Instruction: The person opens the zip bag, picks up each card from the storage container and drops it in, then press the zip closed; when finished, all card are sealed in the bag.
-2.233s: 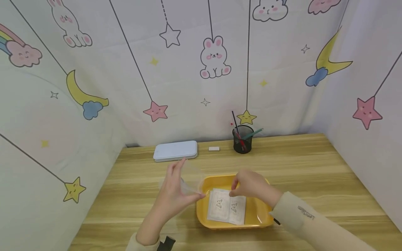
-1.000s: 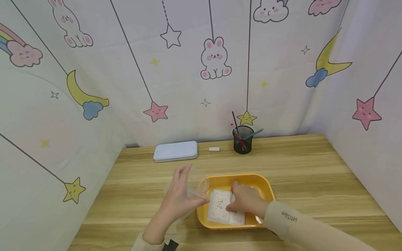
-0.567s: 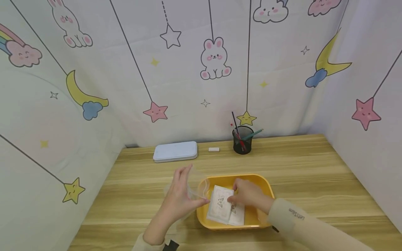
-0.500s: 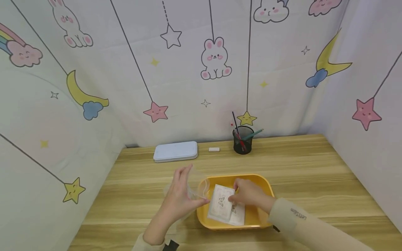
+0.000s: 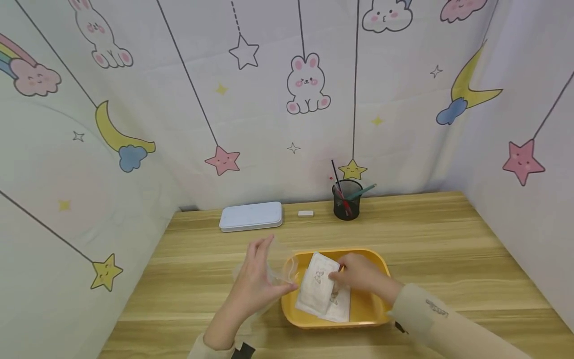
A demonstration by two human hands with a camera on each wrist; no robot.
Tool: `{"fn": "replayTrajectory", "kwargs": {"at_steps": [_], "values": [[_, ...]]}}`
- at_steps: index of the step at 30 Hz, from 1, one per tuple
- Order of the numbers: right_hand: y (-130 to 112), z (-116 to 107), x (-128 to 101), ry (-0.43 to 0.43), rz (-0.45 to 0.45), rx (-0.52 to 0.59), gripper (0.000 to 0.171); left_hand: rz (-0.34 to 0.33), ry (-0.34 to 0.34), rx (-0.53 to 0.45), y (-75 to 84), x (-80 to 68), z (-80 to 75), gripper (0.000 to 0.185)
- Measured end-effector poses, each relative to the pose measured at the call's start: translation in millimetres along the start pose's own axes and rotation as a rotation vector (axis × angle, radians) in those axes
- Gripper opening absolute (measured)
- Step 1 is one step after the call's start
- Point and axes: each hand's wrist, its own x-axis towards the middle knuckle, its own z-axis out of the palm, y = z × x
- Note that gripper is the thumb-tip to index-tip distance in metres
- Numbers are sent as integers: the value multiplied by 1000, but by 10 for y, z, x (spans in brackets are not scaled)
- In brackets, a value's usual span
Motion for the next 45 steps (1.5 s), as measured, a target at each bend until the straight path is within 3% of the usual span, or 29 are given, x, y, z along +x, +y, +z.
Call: {"fn": "replayTrajectory", "kwargs": {"at_steps": [6, 11, 15, 19, 26, 34, 45], "values": [[4, -7, -22, 36, -7, -74, 20, 5, -1, -2, -20, -14, 3, 115], [-11, 12, -47, 127, 8, -172, 14, 3, -8, 0, -23, -24, 5, 115], [-25, 8, -72, 179, 24, -183, 14, 8, -5, 4, -30, -32, 7, 115], [-24, -30, -93, 178, 24, -88, 20, 13, -2, 1, -36, -42, 8, 114], [11, -140, -119, 191, -57, 96, 33, 26, 15, -1, -41, -43, 8, 114], [-117, -297, -181, 192, 51, 253, 40, 16, 31, -8, -48, -43, -1, 114], [-468, -465, -269, 321, 115, 336, 42, -1, 38, -8, -50, -31, -11, 115]]}}
